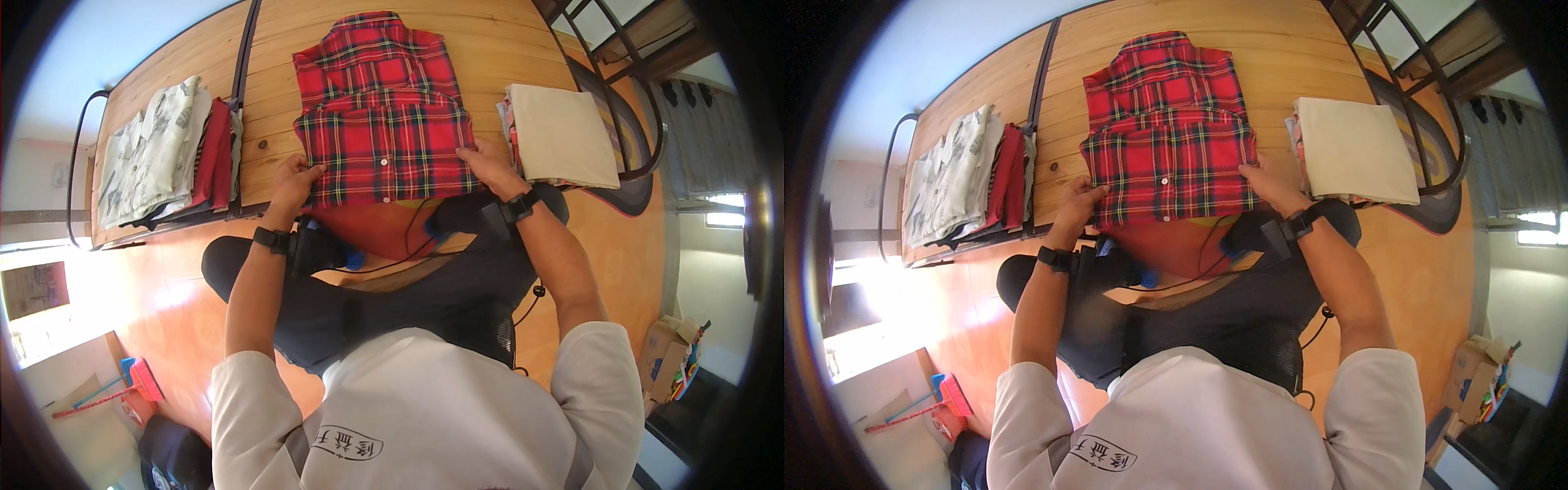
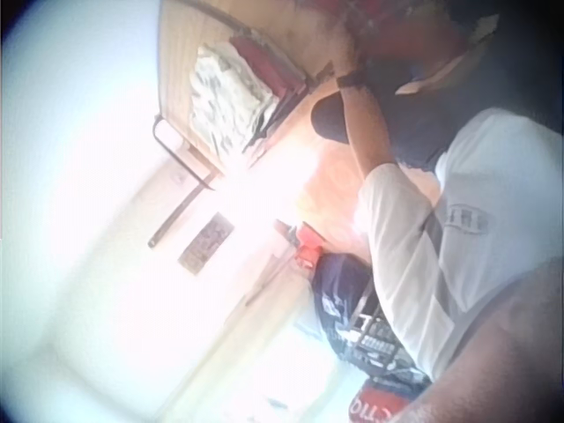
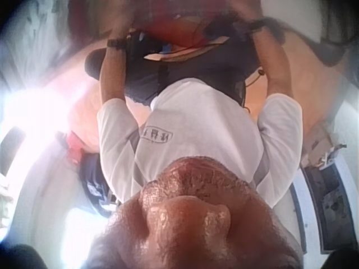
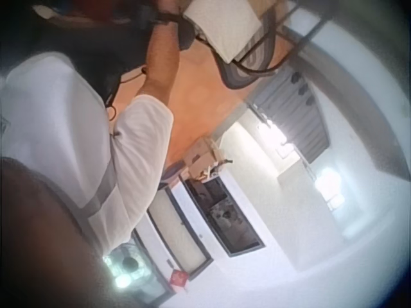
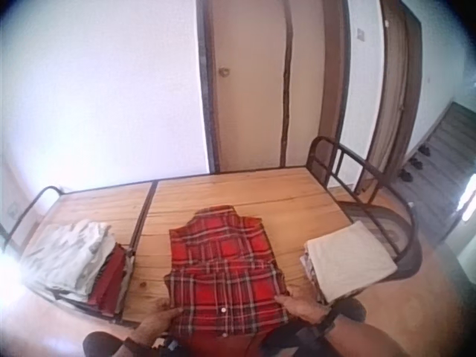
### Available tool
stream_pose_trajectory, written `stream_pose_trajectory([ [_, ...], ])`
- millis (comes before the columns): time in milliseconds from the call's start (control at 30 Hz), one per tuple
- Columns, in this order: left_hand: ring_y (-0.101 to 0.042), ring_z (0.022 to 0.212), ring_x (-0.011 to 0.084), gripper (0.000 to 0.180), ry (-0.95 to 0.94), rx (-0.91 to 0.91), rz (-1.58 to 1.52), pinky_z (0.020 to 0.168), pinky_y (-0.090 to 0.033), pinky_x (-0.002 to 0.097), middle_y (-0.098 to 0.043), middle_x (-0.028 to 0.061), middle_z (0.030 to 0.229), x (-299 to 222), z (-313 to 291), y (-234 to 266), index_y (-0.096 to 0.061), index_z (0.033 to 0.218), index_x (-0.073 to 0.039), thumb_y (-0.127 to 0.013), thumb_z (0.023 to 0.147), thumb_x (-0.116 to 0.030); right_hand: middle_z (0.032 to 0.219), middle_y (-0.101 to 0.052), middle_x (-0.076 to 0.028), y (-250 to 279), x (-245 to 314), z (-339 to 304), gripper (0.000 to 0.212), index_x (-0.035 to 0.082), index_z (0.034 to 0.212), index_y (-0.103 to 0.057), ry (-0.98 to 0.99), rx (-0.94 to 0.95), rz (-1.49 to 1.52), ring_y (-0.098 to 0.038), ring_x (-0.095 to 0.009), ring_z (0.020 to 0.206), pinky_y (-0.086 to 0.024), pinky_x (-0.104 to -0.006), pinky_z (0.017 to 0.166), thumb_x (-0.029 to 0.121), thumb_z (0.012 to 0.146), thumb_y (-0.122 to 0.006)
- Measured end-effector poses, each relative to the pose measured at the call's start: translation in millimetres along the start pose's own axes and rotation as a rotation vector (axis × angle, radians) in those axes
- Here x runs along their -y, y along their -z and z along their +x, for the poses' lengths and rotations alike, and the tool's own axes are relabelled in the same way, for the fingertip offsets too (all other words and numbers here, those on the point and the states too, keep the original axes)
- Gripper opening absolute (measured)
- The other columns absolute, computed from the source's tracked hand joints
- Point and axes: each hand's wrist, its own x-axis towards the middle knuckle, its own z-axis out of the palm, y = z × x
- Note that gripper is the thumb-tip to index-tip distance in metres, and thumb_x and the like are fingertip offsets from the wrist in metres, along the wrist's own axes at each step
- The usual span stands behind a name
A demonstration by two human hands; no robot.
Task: Folding a red plaid shirt on a wooden table.
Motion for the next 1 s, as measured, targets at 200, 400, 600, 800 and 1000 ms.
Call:
stream_pose_trajectory([
  [200,-0.054,0.068,0.0086,0.020,-0.011,-0.087,-0.026,0.061,-0.045,0.0255,-0.059,-0.0003,0.077,-12,-19,-7,-0.062,0.094,-0.003,-0.077,0.087,-0.014,0.079,-0.069,-0.008,7,-9,6,0.036,0.002,0.105,-0.071,-0.021,-0.004,-0.111,-0.067,-0.019,0.074,-0.050,-0.0345,0.069,0.035,0.091,-0.066],
  [400,-0.065,0.084,0.0139,0.034,-0.114,0.040,0.163,0.077,-0.054,0.0289,-0.069,0.0077,0.099,-7,-15,-2,-0.059,0.117,0.003,-0.073,0.090,-0.012,0.089,-0.073,-0.011,3,0,0,0.042,0.000,0.108,-0.070,0.089,-0.079,-0.102,-0.069,-0.025,0.084,-0.050,-0.0389,0.078,0.039,0.093,-0.063],
  [600,-0.067,0.095,0.0164,0.042,-0.104,0.131,-0.122,0.088,-0.055,0.0319,-0.069,0.0116,0.110,-19,-23,-3,-0.054,0.127,0.005,-0.070,0.091,-0.010,0.099,-0.072,-0.010,0,14,-5,0.046,-0.002,0.118,-0.066,-0.084,0.072,-0.013,-0.066,-0.022,0.089,-0.048,-0.0351,0.082,0.038,0.096,-0.061],
  [800,-0.065,0.084,0.0156,0.042,-0.160,-0.136,0.013,0.075,-0.054,0.0295,-0.068,0.0116,0.100,-26,36,9,-0.054,0.121,0.008,-0.073,0.090,-0.014,0.087,-0.069,-0.006,-4,18,-3,0.038,0.000,0.111,-0.068,-0.028,0.019,0.000,-0.062,-0.016,0.077,-0.047,-0.0318,0.071,0.034,0.096,-0.062],
  [1000,-0.065,0.077,0.0158,0.030,-0.104,-0.082,0.098,0.068,-0.053,0.0289,-0.067,0.0092,0.090,-41,62,-14,-0.059,0.107,0.005,-0.073,0.088,-0.015,0.078,-0.066,-0.003,6,6,-4,0.037,0.000,0.105,-0.069,-0.041,0.002,0.004,-0.060,-0.015,0.071,-0.046,-0.0323,0.067,0.035,0.095,-0.064],
])
